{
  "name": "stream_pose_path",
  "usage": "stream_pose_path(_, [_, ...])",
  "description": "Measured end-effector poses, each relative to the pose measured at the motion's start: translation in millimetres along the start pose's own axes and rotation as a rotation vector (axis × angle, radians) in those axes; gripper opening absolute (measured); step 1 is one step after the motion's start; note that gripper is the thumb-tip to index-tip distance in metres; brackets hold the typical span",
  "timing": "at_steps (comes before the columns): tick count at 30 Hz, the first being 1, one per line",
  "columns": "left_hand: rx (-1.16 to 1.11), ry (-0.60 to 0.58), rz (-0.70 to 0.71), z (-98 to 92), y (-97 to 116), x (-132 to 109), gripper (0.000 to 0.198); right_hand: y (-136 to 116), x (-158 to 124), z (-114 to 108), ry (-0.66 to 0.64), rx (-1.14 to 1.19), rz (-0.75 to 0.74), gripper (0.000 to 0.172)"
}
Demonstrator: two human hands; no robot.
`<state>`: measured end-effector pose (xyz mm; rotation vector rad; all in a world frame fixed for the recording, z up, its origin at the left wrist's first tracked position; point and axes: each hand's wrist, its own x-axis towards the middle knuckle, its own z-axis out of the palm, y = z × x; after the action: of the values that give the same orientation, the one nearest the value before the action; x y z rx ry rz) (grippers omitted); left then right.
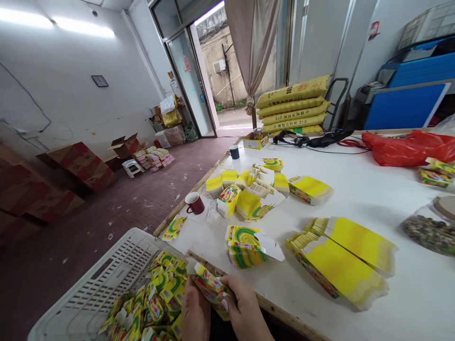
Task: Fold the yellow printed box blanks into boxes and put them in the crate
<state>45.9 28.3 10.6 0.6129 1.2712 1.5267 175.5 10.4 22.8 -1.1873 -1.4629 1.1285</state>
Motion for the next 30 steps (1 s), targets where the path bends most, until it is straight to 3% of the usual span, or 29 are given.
stream_pose_path(4, [-0.221, 0.129, -0.108, 8.5, 3.7, -5.1, 0.053, 0.1, 3.4, -7.9, -0.029, 0.019, -0.018, 0.023])
stream_pose_path(8, [-0.233, 0.044, -0.154, 5.7, 18.0, -1.7, 0.047, -1.3, 4.8, -21.5, -0.008, -0.034, -0.06, 0.031])
stream_pose_path(11, [-0.185, -0.075, -0.068, -11.5, 33.0, 10.6, 0.053, -7.0, 4.7, -39.5, -0.084, -0.17, -0.092, 0.038])
stream_pose_path(14, [0.028, -0.275, 0.07, -34.0, 43.8, 23.2, 0.072, -18.4, 2.6, -50.6, -0.247, -0.349, -0.167, 0.04])
stream_pose_path(16, [0.271, -0.496, 0.094, -42.7, 45.8, 24.2, 0.092, -26.2, 0.9, -50.2, -0.336, -0.469, -0.238, 0.033])
stream_pose_path(18, [0.525, -0.753, 0.039, -42.0, 44.0, 17.7, 0.103, -29.5, -0.8, -45.4, -0.383, -0.538, -0.312, 0.028])
stream_pose_path(20, [0.675, -0.873, -0.011, -34.5, 39.9, 7.5, 0.098, -24.7, -2.9, -39.1, -0.329, -0.528, -0.35, 0.024])
stream_pose_path(21, [0.709, -0.859, -0.008, -30.0, 37.2, 2.5, 0.091, -18.8, -4.1, -35.8, -0.24, -0.489, -0.339, 0.026])
stream_pose_path(25, [0.808, -0.584, 0.169, -20.8, 21.4, -10.5, 0.081, 13.0, -7.5, -19.5, 0.272, -0.156, -0.109, 0.061])
stream_pose_path(27, [0.87, -0.534, 0.253, -22.0, 9.4, -15.4, 0.085, 20.2, -6.7, -10.0, 0.28, 0.101, 0.022, 0.066])
stream_pose_path(30, [0.959, -0.479, 0.333, -24.1, -9.1, -24.2, 0.082, 11.3, -2.6, -0.7, 0.08, 0.368, 0.162, 0.071])
